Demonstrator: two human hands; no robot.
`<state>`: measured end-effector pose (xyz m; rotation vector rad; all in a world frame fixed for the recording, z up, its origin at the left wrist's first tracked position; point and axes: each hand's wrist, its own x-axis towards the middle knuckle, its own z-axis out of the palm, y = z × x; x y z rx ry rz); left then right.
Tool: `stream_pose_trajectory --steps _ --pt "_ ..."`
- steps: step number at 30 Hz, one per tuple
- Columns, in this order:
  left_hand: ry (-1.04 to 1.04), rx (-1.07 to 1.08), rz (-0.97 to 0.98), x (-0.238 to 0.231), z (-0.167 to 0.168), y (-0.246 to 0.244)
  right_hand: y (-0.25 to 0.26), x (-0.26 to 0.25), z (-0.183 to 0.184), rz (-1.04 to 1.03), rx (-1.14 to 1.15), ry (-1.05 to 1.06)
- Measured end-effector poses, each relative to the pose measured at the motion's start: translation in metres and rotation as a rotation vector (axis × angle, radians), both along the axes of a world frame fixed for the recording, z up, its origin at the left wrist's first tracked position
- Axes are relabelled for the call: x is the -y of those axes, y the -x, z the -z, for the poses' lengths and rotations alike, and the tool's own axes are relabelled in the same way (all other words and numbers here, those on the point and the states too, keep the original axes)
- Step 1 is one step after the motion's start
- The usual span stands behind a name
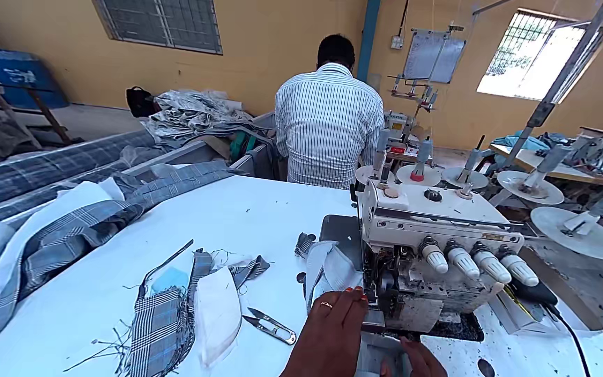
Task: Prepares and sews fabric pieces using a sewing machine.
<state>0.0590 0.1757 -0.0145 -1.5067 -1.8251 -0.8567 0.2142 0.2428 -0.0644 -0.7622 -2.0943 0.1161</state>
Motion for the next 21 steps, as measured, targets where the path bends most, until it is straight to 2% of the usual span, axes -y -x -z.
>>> stream_pose_trajectory --steps 5,17,21 --pt "0.047 0.039 -0.005 0.003 -0.005 0.001 -0.002 0.001 0.000 -0.038 0.020 0.100" --pt "0.164 0.124 -0.019 0.009 -0.011 0.007 0.000 0.006 0.000 -0.017 0.060 0.110" --pt "0.297 0.240 0.043 0.014 -0.023 0.014 -0.001 0.006 0.004 -0.035 0.051 0.091"
